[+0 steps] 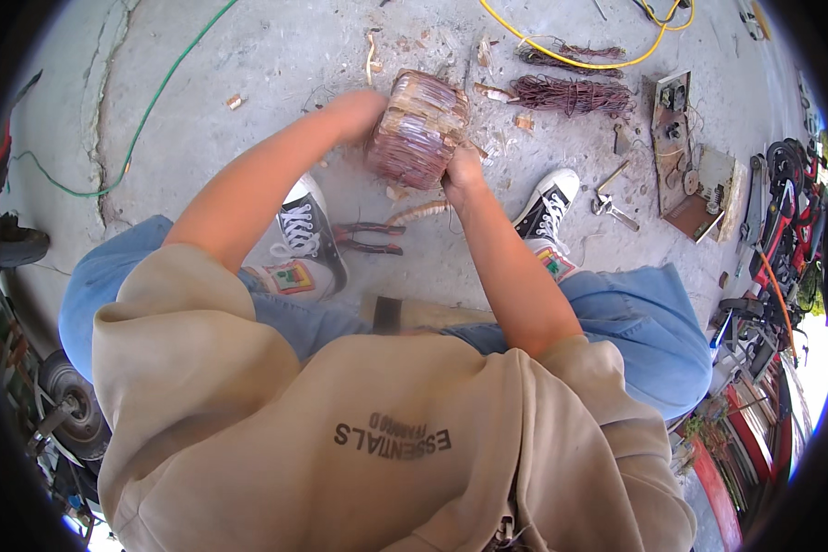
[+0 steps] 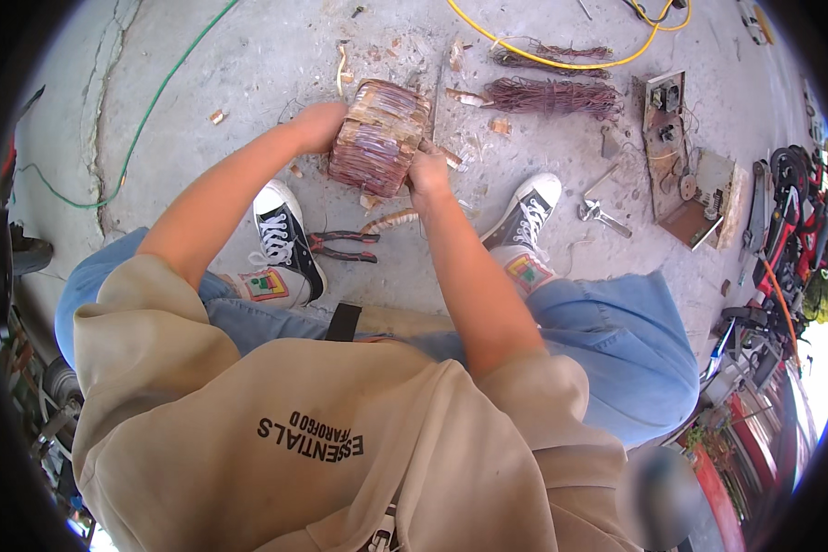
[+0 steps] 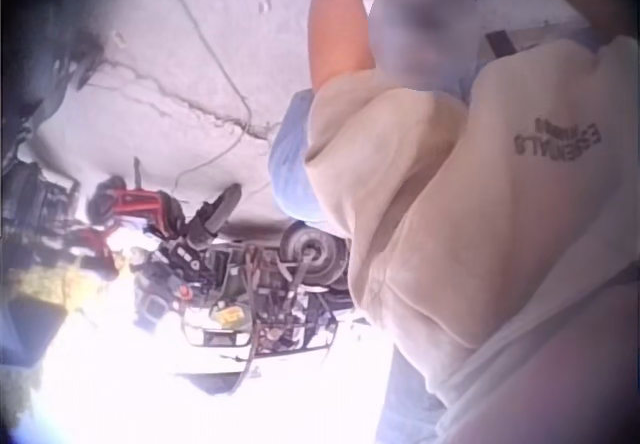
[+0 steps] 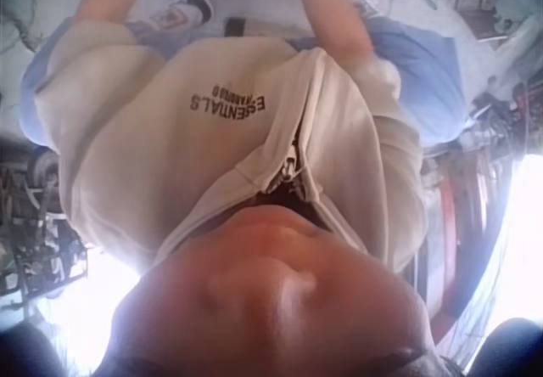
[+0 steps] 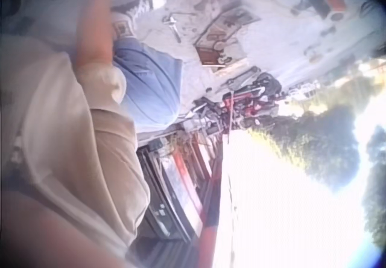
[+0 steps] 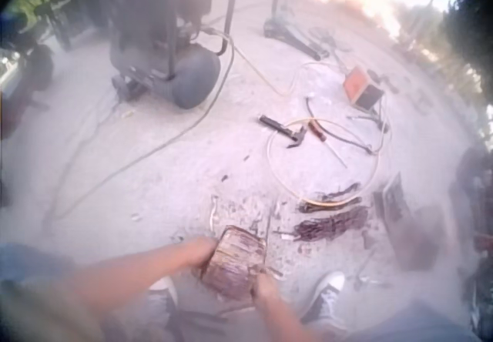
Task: The person sits on the floor and winds a bundle of copper wire around a rectangular wooden spool. They repeatedly pull the wire, wrap it around the spool, and adjust the bundle with both hands.
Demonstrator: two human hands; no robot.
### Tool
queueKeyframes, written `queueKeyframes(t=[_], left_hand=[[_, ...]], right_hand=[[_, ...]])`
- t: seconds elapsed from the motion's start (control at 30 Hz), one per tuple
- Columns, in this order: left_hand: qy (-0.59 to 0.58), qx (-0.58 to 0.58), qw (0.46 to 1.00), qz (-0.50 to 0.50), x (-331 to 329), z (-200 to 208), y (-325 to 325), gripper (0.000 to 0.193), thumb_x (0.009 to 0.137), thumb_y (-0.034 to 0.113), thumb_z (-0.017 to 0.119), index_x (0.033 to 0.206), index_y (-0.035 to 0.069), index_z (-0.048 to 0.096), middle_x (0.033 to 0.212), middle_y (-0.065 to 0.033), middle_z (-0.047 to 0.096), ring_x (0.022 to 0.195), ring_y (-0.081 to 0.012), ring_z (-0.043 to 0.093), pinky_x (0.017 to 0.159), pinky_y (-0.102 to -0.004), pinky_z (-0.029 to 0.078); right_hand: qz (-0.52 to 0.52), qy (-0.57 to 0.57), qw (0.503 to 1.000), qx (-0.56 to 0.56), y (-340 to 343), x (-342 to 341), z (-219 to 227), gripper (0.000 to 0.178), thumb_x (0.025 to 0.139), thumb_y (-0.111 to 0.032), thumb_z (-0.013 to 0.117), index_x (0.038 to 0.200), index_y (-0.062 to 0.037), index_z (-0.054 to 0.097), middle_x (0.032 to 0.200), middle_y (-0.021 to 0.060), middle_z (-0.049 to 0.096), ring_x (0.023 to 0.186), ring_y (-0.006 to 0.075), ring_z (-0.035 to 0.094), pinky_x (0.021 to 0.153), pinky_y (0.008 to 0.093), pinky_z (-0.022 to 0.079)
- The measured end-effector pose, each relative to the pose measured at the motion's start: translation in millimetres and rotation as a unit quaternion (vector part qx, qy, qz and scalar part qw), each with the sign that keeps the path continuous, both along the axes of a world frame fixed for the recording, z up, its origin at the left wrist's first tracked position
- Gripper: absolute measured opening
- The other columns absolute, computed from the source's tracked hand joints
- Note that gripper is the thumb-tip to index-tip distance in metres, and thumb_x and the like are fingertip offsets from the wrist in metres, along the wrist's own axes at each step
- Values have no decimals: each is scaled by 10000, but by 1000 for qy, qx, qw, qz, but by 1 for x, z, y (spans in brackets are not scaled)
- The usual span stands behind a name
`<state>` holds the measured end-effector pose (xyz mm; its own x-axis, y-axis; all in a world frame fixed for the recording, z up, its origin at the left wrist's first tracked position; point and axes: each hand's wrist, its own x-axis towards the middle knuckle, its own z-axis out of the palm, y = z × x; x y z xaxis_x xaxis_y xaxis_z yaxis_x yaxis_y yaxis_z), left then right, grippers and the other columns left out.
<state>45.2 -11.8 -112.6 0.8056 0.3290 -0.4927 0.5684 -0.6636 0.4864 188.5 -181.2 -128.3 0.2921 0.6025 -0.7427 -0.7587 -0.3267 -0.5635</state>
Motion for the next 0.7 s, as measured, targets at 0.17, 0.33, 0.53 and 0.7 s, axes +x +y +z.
queueKeyframes(t=[0.17,0.33,0.53,0.7], left_hand=[[-35,-82,996,11,0,31,19,295,738,111,719,1003,-7,663,926,-210,677,847,-328,661,761,-398,514],[-52,-203,972,110,-11,6,12,322,875,185,625,1175,72,649,1068,-174,684,956,-277,650,855,-371,488],[-18,-233,964,127,-15,6,-1,327,932,128,545,1244,37,586,1141,-106,668,1013,-187,605,899,-329,468],[5,-329,894,305,-27,40,15,395,945,257,536,1273,42,574,1206,-110,634,1105,-198,581,970,-350,435]], right_hand=[[-77,28,997,-16,-9,12,14,172,903,-93,640,1032,-41,538,964,73,641,825,180,618,688,298,500],[-128,72,989,22,-6,14,20,186,914,-140,649,1060,-58,568,945,67,639,823,166,597,739,304,490],[-44,38,998,-15,3,18,24,200,954,-256,602,990,-61,579,837,44,612,676,150,563,599,293,473],[-63,-239,963,-111,-15,57,43,285,933,-314,630,849,-52,558,710,30,556,535,114,494,433,283,389]])
